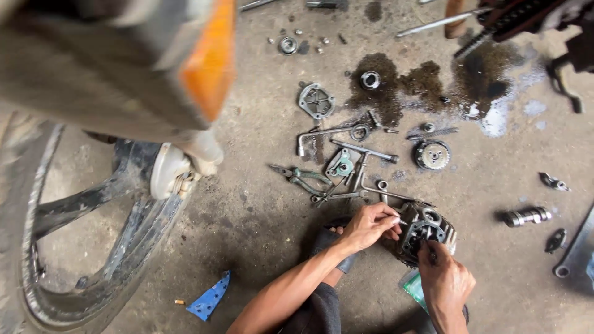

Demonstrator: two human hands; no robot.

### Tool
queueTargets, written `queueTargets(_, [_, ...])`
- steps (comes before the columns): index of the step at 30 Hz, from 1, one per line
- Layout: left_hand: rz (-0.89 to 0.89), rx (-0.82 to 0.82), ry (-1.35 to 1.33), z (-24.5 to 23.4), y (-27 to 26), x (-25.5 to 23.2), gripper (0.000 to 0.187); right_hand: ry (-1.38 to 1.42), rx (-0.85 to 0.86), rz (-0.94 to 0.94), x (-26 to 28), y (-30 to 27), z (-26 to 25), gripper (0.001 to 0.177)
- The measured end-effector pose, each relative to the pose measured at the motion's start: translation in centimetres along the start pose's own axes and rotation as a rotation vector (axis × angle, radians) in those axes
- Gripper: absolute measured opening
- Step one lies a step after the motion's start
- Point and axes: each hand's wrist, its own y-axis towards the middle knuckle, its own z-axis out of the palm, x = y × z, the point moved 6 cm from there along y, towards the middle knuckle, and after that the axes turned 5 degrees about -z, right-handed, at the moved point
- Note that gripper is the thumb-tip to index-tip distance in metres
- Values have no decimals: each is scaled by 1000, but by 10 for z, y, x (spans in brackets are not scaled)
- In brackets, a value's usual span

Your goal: The person sits on the floor and assembles a motorcycle cylinder head, inserting small metal components by hand and tightening them with a wrench. They handle the cylinder head, various small engine parts, and tools scattered on the concrete floor.

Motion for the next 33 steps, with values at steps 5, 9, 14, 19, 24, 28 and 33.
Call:
queueTargets(5, [-19,6,-97,6,-3,-9,10,5,-47,14,0,-2,-3,22])
queueTargets(9, [-27,5,-84,5,-1,-5,11,61,-39,12,1,-1,0,22])
queueTargets(14, [-29,6,-60,9,-1,-7,10,120,-8,17,0,1,-4,23])
queueTargets(19, [-10,-98,23,12,-1,-9,14,200,13,-48,3,2,-8,21])
queueTargets(24, [39,-99,90,15,-3,-17,14,210,-86,-137,2,1,-6,24])
queueTargets(28, [95,-162,150,17,-4,-17,15,209,-35,-123,2,2,0,25])
queueTargets(33, [71,-111,152,15,0,-14,13,238,-56,-144,2,2,-8,23])
